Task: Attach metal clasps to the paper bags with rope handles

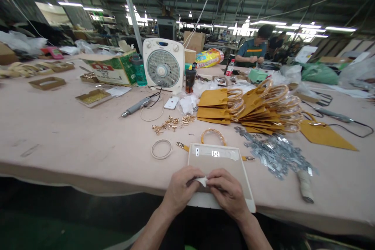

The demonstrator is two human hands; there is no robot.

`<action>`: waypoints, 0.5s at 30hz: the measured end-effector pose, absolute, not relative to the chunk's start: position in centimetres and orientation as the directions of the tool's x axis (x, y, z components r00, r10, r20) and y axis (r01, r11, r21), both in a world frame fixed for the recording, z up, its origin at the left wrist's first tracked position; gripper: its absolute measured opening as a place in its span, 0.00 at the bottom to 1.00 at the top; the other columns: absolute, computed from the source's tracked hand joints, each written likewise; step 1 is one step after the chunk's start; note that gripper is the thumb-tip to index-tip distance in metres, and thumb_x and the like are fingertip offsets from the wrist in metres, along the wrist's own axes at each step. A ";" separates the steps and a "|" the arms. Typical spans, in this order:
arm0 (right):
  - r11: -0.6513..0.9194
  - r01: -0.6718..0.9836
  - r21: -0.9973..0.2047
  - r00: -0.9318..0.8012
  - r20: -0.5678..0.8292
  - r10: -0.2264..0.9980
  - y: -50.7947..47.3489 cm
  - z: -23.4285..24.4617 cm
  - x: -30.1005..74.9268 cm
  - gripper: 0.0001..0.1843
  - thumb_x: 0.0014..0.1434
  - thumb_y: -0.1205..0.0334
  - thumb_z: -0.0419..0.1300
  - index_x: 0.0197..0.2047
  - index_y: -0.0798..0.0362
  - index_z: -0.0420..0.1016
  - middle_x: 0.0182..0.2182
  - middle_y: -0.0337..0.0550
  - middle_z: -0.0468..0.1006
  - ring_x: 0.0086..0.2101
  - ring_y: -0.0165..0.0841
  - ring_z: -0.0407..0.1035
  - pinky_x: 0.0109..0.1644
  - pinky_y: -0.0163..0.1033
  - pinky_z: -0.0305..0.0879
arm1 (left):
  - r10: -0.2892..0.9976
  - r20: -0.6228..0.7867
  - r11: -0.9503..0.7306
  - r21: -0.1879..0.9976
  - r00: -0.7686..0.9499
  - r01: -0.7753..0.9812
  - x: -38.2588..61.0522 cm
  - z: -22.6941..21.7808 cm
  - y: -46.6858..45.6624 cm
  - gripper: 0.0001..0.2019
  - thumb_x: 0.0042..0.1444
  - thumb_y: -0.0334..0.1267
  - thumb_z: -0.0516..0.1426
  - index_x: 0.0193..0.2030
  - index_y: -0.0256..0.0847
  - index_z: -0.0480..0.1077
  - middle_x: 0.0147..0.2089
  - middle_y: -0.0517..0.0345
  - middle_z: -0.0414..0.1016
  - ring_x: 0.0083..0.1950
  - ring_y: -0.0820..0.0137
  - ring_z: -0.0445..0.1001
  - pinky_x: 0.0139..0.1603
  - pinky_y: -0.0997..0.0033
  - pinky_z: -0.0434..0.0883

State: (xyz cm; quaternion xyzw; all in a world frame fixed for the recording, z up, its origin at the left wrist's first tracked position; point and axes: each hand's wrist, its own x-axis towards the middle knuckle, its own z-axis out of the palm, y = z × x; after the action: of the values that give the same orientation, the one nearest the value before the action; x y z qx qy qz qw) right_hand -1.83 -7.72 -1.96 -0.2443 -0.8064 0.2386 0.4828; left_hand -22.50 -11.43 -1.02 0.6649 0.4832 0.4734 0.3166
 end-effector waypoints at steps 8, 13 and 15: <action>0.723 0.151 -0.674 -0.483 0.588 0.649 -8.1 -1.2 -1.8 0.12 0.66 0.69 0.62 0.49 0.46 0.82 0.43 0.49 0.82 0.44 0.40 0.78 0.47 0.45 0.77 | 0.986 0.162 -0.169 0.931 0.048 0.322 -22.6 -1.0 -11.7 0.10 0.58 0.29 0.58 0.45 0.42 0.77 0.41 0.57 0.81 0.42 0.68 0.78 0.46 0.71 0.72; 0.683 0.121 -0.721 -0.480 0.560 0.676 -8.0 -0.8 -1.9 0.07 0.66 0.67 0.64 0.44 0.47 0.82 0.40 0.46 0.82 0.40 0.38 0.78 0.43 0.41 0.77 | 0.984 0.163 -0.178 0.932 0.071 0.315 -22.8 -1.0 -11.6 0.10 0.57 0.29 0.58 0.43 0.42 0.79 0.43 0.57 0.83 0.45 0.67 0.79 0.49 0.71 0.72; 0.676 0.130 -0.726 -0.470 0.555 0.687 -8.0 -0.8 -2.0 0.06 0.66 0.66 0.65 0.44 0.47 0.82 0.39 0.47 0.82 0.40 0.37 0.78 0.43 0.41 0.77 | 0.984 0.158 -0.176 0.940 0.085 0.292 -22.9 -0.8 -11.5 0.09 0.59 0.30 0.59 0.44 0.42 0.79 0.43 0.57 0.83 0.45 0.67 0.79 0.50 0.71 0.72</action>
State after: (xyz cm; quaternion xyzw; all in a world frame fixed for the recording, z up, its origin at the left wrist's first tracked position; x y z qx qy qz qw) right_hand -2.04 -7.96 -0.77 -0.2557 -0.7989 0.3112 0.4468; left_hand -22.89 -11.51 -0.85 0.6253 0.5101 0.4440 0.3894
